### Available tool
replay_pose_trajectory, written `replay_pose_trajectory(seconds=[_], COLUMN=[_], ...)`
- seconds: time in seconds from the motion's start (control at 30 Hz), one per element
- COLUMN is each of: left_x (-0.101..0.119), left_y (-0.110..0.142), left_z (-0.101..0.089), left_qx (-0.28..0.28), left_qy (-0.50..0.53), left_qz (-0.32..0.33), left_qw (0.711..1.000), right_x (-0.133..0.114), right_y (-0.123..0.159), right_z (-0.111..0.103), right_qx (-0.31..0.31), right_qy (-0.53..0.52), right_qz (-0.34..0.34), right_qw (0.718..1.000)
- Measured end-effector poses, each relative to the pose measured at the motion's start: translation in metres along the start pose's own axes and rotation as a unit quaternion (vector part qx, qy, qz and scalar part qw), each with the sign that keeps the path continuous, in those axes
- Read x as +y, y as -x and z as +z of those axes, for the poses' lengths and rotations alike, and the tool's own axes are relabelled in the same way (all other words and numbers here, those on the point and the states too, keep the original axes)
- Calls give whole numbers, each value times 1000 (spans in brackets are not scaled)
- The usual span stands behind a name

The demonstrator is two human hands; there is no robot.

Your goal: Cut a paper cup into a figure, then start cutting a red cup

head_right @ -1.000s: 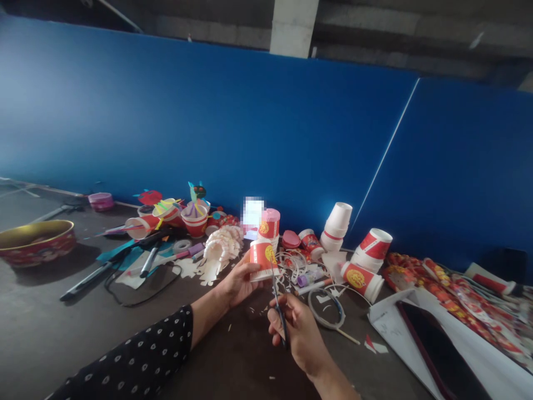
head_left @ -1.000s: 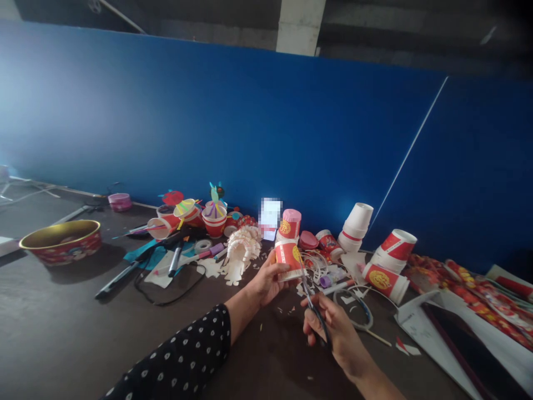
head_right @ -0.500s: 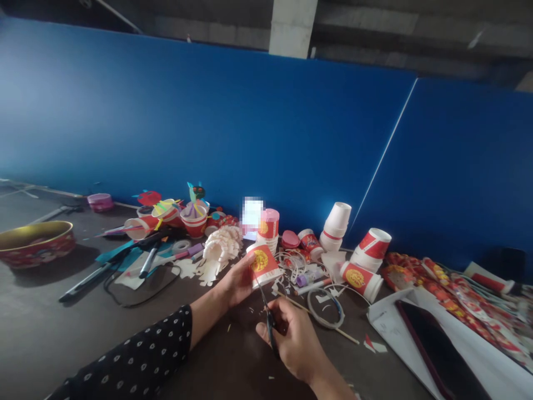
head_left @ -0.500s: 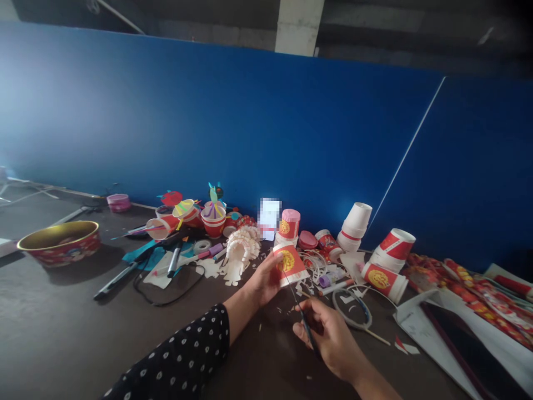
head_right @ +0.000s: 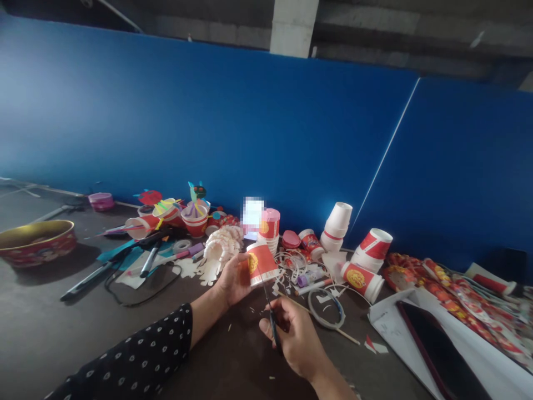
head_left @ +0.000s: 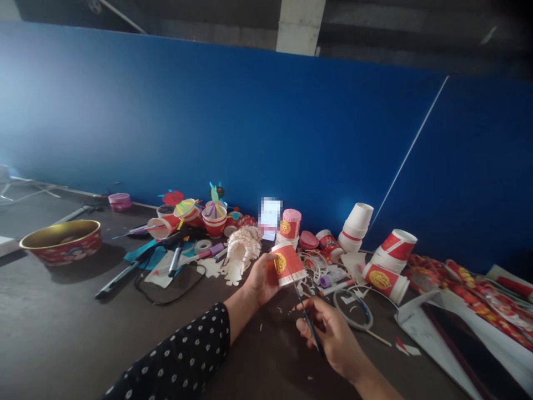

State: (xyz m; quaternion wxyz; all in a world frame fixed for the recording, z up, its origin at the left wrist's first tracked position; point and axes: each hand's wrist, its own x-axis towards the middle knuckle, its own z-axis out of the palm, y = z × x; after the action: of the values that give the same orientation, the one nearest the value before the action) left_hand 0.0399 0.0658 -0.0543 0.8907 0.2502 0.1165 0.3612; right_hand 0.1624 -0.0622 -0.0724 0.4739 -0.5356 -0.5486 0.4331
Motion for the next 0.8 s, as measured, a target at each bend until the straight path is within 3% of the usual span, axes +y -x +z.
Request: replay_pose_trajectory(seconds=[0.27,0.57,0.8], left_x=[-5,-4,-6], left_y=[-1,1,0], left_z=[-3,0,-1], left_qx=[-29,-83,-70], left_qy=[-42,-78,-87], left_qz=[23,39,30], left_qw=[998,993,993], right_x=[-3,-21,-10], right_y=[0,3,1], right_z=[3,8,6], right_qx=[9,22,17], right_qy=[4,-59,-52], right_qz=[13,23,2], right_qw=[1000,998,998])
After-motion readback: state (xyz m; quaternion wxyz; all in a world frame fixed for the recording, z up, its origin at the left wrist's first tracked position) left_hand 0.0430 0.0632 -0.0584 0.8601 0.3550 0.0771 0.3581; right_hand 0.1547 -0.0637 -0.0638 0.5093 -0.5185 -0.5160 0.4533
